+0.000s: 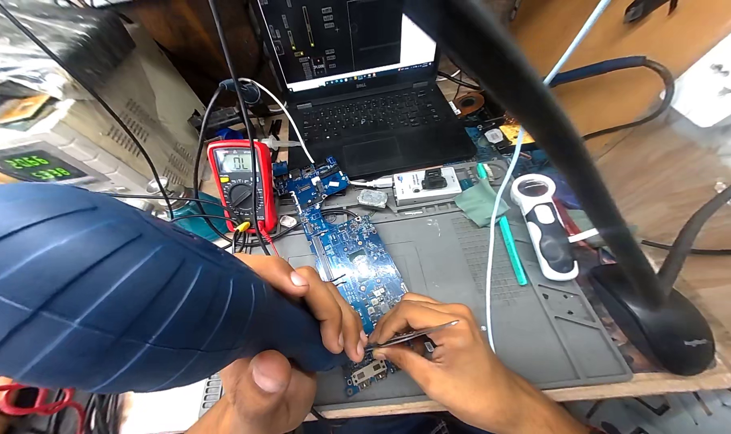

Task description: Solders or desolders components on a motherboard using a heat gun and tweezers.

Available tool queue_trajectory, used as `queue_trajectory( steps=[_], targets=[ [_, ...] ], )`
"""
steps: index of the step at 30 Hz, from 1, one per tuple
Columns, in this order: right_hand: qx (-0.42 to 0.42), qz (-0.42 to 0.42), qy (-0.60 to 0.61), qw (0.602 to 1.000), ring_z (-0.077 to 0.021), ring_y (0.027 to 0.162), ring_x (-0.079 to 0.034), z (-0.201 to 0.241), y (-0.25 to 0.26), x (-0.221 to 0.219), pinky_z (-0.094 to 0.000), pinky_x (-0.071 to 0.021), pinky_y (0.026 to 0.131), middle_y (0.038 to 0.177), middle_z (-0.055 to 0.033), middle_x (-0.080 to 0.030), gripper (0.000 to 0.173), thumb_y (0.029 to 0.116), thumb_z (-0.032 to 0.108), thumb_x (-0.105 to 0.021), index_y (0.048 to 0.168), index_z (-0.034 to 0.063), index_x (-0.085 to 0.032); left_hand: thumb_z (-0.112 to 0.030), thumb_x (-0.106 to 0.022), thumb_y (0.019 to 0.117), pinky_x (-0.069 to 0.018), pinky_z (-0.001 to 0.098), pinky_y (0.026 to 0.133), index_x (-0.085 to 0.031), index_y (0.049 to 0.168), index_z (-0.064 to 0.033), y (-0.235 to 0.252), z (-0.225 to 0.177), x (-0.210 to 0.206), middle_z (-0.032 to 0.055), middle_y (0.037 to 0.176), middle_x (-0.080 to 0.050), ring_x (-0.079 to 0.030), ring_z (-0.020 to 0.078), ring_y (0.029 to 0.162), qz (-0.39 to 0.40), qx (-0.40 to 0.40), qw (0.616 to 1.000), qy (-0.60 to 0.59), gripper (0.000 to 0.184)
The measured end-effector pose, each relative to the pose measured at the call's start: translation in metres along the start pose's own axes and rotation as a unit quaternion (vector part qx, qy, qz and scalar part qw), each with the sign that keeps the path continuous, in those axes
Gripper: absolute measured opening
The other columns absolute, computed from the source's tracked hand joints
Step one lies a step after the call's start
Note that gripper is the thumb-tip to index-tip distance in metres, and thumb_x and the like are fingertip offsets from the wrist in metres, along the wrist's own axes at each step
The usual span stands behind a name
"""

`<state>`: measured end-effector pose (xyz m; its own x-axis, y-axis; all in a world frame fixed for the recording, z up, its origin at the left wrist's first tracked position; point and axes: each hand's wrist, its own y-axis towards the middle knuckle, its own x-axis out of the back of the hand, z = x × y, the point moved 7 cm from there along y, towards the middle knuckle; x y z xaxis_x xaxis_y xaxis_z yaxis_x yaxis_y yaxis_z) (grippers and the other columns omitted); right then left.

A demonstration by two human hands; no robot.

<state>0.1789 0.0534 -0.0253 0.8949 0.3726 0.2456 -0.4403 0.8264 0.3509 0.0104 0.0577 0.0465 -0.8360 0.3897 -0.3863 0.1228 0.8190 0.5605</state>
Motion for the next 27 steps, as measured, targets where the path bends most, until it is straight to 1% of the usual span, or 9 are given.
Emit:
queue_trajectory(
  steps=[3, 7, 10, 17, 22, 27],
  targets=[
    [-0.001, 0.0, -0.003, 1.0, -0.0042, 0.083, -0.067, -0.0003, -0.0003, 0.0, -0.0179, -0.0558, 0.068, 0.098, -0.0002, -0.074, 0.006, 0.0943, 0.013, -0.074, 0.097, 0.008, -0.074, -0.042, -0.067, 0.0971, -0.062, 0.0415, 0.064, -0.059, 0.12, -0.0132, -0.0004, 0.0001, 0.0, 0.0096, 0.077, -0.065, -0.069, 0.0271, 0.065, -0.001, 0.001, 1.0, -0.005, 0.037],
    [0.003, 0.0, -0.007, 1.0, -0.0034, 0.081, -0.066, 0.0001, -0.0002, 0.0001, -0.0172, -0.0543, 0.066, 0.097, 0.0003, -0.074, 0.007, 0.0944, 0.014, -0.074, 0.098, 0.008, -0.074, -0.043, -0.066, 0.0974, -0.0618, 0.0411, 0.063, -0.058, 0.121, -0.0136, -0.0007, 0.0003, -0.0001, 0.0093, 0.077, -0.065, -0.068, 0.0266, 0.064, 0.0, 0.0, 1.0, -0.002, 0.038],
    [0.003, -0.001, -0.007, 1.0, -0.0034, 0.081, -0.066, 0.0002, -0.0005, 0.0003, -0.0175, -0.0543, 0.067, 0.097, 0.0002, -0.074, 0.007, 0.0944, 0.014, -0.074, 0.098, 0.0079, -0.074, -0.043, -0.065, 0.0979, -0.062, 0.0411, 0.063, -0.058, 0.122, -0.0139, -0.0006, 0.0005, -0.0002, 0.0093, 0.078, -0.066, -0.069, 0.0267, 0.064, 0.002, 0.001, 1.0, 0.001, 0.038],
    [0.0, 0.001, -0.003, 1.0, -0.0037, 0.081, -0.066, -0.0004, -0.0004, 0.0004, -0.0177, -0.0546, 0.066, 0.097, -0.0002, -0.074, 0.007, 0.0947, 0.014, -0.074, 0.098, 0.0077, -0.074, -0.043, -0.064, 0.0982, -0.0618, 0.0408, 0.064, -0.058, 0.121, -0.0138, 0.0, 0.0001, -0.0007, 0.0085, 0.078, -0.065, -0.068, 0.026, 0.065, 0.006, -0.004, 1.0, 0.004, 0.037],
    [0.002, 0.0, -0.004, 1.0, -0.0038, 0.08, -0.066, -0.0005, -0.0004, 0.0, -0.0178, -0.0545, 0.066, 0.097, 0.0, -0.074, 0.007, 0.0948, 0.014, -0.074, 0.098, 0.0077, -0.074, -0.042, -0.066, 0.0971, -0.0619, 0.0409, 0.063, -0.058, 0.12, -0.0136, -0.0003, 0.0, -0.0002, 0.009, 0.077, -0.065, -0.068, 0.0264, 0.064, 0.0, 0.001, 1.0, -0.002, 0.038],
    [-0.001, 0.0, -0.004, 1.0, -0.0036, 0.08, -0.066, -0.0004, -0.0003, 0.0002, -0.0177, -0.0548, 0.066, 0.097, 0.0002, -0.074, 0.007, 0.0947, 0.015, -0.074, 0.097, 0.0082, -0.074, -0.042, -0.066, 0.0974, -0.0619, 0.0415, 0.064, -0.059, 0.121, -0.0134, -0.0008, 0.0006, 0.0003, 0.0094, 0.077, -0.065, -0.069, 0.0266, 0.065, 0.001, 0.0, 1.0, -0.006, 0.038]
  ],
)
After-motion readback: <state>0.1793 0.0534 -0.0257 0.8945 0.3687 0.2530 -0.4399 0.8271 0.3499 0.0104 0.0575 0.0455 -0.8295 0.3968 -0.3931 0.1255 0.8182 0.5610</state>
